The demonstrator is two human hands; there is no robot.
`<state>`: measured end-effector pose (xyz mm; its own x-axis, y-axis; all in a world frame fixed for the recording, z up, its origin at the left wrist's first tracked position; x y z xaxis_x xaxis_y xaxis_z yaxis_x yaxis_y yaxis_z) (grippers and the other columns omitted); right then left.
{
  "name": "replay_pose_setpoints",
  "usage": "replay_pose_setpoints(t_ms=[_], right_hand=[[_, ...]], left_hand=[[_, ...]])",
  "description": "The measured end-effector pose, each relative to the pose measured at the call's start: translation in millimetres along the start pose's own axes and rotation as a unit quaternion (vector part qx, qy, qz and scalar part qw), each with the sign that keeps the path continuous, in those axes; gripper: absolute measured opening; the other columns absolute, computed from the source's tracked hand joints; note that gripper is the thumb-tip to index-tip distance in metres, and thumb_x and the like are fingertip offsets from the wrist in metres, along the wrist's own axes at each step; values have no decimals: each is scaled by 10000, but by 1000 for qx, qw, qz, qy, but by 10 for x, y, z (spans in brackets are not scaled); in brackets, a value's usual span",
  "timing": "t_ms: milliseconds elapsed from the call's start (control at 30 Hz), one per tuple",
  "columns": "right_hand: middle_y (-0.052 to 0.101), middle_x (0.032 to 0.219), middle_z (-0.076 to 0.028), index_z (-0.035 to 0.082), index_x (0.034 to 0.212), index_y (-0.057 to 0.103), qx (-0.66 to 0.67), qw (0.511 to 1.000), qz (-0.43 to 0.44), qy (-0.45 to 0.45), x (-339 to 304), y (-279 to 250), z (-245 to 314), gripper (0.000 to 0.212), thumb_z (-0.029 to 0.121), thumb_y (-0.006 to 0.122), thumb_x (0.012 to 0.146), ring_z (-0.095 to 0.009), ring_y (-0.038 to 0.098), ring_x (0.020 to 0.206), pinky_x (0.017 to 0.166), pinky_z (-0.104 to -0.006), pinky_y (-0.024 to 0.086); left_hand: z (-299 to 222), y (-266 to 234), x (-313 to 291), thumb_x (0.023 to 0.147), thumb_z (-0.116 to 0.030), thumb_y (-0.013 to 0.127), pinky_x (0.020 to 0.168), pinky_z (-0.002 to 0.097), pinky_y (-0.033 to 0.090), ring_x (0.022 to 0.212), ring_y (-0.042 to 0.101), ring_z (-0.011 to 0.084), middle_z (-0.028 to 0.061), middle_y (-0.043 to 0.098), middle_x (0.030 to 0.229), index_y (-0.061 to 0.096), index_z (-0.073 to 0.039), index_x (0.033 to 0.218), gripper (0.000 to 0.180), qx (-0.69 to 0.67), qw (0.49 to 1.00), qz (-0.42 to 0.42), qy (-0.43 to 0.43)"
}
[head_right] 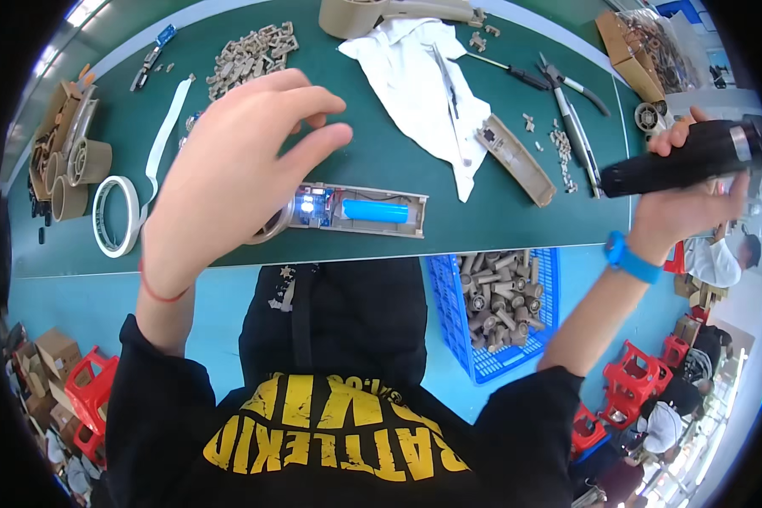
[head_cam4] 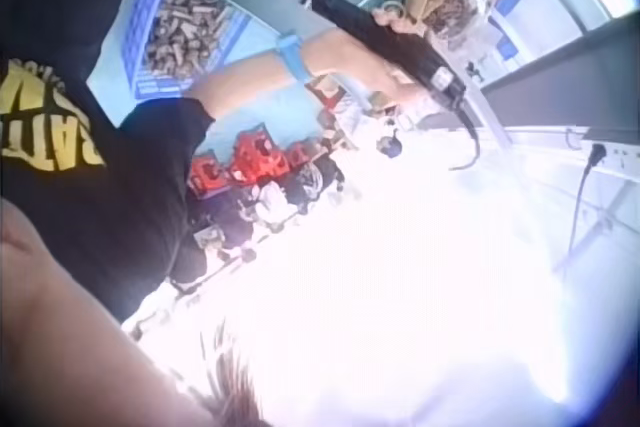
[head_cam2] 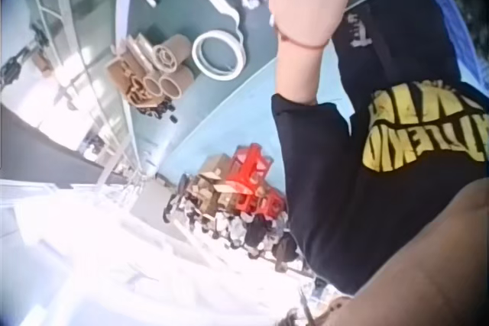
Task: Assembling components into handheld fan housings using an electric screwdriver.
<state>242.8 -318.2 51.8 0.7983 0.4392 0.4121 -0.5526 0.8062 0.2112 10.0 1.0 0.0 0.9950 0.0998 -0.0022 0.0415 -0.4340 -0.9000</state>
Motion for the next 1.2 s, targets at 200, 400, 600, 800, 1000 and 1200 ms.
replay_pose_setpoints(t_ms=[200,400,600,800,1000,1200], right_hand=[[591,726,-34,19,1048,622,-477,842,-196,160,319,-1064,-345,533,517,473,932,-116,538,612,573,-233,418],[633,1116,-142,46,1242,578,-836,539,-89,-49,180,-1103,-587,607,534,597,879,-173,603,961,846,-288,469],[616,1162,-113,48,1213,585,-536,797,277,-8,-870,1579,-476,528,195,767,740,-246,584,1034,894,-335,456],[620,909,-117,61,1098,603,-495,796,348,9,-1154,1840,-914,497,143,815,656,-278,612,819,688,-340,485],[632,829,-116,46,1076,593,-442,835,323,-48,-1206,1759,-1071,482,84,817,650,-259,622,687,588,-302,477],[640,835,-120,32,1063,588,-427,843,323,-44,-1206,1801,-1087,506,64,831,621,-249,628,681,590,-289,480]], left_hand=[[-49,0,-419,698,-142,788,856,356,422,946,540,258,64,575,909,567,-58,999,383,-32,995,-11,97],[83,80,-273,678,-95,779,781,368,416,841,529,267,70,559,826,503,-78,906,358,-43,991,18,124],[159,53,-120,672,-100,757,729,385,441,820,549,279,83,578,792,503,-77,909,348,-17,983,97,154],[172,94,31,681,-128,718,716,381,460,815,576,294,97,594,785,525,-74,940,327,-40,966,207,152],[163,105,99,677,-124,697,725,378,469,815,586,290,99,589,771,551,-53,896,273,-89,949,273,129],[203,96,100,644,-132,657,700,385,505,778,624,317,141,625,775,610,-18,893,278,-107,946,274,137]])
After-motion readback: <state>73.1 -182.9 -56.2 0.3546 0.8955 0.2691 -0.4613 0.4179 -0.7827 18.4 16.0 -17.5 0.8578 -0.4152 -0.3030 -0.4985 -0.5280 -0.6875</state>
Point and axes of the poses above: each hand's wrist, its own x-axis towards the middle knuckle, its own y-axis out of the palm, z = x × y, the point moved 1 cm from there along x, towards the middle knuckle
